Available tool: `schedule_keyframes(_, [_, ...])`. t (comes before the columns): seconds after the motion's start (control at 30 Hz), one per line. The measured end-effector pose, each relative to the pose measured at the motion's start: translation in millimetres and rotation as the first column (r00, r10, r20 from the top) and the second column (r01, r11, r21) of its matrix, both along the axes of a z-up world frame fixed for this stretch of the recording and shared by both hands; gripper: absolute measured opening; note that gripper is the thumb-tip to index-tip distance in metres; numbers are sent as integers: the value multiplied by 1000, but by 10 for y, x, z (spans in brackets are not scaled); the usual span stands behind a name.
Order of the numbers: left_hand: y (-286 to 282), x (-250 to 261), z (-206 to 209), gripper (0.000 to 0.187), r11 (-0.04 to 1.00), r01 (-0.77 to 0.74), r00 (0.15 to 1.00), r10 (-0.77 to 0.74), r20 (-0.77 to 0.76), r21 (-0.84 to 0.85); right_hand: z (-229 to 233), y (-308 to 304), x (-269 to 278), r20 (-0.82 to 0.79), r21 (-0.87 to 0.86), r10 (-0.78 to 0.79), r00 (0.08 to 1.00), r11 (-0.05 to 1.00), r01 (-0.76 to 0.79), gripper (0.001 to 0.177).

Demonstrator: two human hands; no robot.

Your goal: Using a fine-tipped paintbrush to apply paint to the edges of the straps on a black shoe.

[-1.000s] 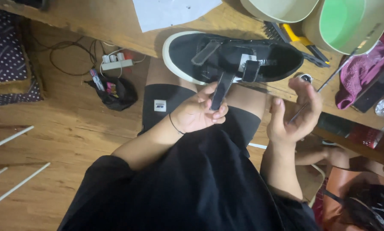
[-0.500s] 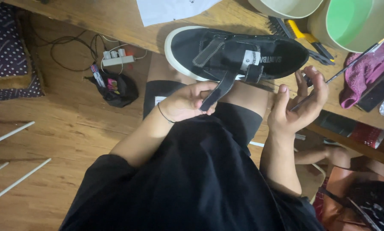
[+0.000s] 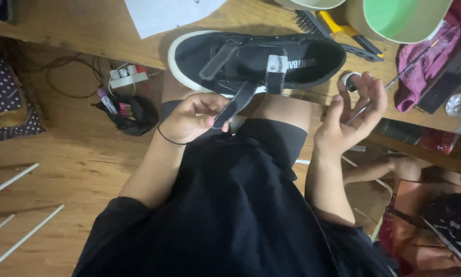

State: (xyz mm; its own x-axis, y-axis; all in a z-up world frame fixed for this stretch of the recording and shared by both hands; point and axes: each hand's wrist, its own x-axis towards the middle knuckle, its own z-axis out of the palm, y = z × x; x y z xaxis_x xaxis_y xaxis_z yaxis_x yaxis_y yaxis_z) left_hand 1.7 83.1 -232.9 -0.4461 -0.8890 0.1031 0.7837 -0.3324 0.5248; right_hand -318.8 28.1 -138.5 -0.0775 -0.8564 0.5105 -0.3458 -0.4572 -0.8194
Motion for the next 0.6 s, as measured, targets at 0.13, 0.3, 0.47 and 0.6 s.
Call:
schedule_keyframes(0.13, [5,-54,-283,55,987,-151,978,158,-136,58,-312,-23,-70,-8,-8,-57,998,998,56,81])
schedule_keyframes(0.3, [-143,120,185,43,994,-107,994,107,-16,-27,-157,252,-212,418,93,-37,908,996,-2,91])
schedule_keyframes(0.47, [-166,112,306,36,998,-55,995,58,78,-42,75,482,-235,690,301,-182,700,952,-49,93])
schedule_keyframes(0.6, [-194,97,406,33,997,-40,989,48,138,-59,110,560,-218,716,281,-146,682,955,-90,90])
